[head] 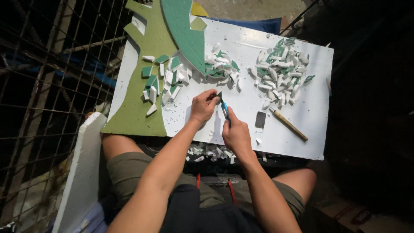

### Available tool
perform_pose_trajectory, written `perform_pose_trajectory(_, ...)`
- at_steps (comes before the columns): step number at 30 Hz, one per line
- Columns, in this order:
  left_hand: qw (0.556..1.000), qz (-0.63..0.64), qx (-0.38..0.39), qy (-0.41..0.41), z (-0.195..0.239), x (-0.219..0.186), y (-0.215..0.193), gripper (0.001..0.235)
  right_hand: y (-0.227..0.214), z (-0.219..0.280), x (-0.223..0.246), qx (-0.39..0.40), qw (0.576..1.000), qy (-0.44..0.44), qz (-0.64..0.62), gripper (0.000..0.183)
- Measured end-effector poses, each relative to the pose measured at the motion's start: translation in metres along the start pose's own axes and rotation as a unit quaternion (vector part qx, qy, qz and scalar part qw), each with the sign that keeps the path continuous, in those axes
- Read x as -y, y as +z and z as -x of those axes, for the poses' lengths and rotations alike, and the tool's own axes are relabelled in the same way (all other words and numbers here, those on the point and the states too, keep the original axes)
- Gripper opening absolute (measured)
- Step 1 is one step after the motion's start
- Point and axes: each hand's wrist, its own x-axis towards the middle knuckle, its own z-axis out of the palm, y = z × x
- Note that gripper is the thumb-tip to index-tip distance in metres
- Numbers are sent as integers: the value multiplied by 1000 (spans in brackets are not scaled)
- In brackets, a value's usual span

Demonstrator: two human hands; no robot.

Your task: Cutting small pieces of foam from a strip using a utility knife

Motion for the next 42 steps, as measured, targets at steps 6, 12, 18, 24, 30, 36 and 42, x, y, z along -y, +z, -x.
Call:
perform_pose_trajectory(6, 1000, -2, 6, 9, -2, 9, 1, 24, 2, -5, -1, 5, 1000, 6, 11, 53)
perform_pose_trajectory(12, 1000, -6, 24, 16, -3, 6, -5, 34, -10, 0, 12, 16, 1000, 16, 2, 55)
perform_pose_trajectory(18, 1000, -9, 9, -7, -2, -4, -5, 32, -17, 4, 24, 24, 999, -1, 30, 53)
perform_pose_trajectory(24, 999, 26, 8, -29, -4, -4, -5, 38, -63, 44, 55, 49, 993, 104, -21, 58)
perform_pose_trajectory(30, 998, 51, 10, -38, -1, -8, -7, 38, -36, 30, 33, 4, 967, 165, -192, 61)
perform_pose_trajectory(36, 996, 66, 18, -55, -2, -18, -10, 36, -27, 21, 28, 4, 950, 190, -248, 57)
perform_pose_trajectory(42, 995, 68, 28, -62, -2, -21, -11, 33, -15, 15, 19, -1, 938, 181, -297, 54)
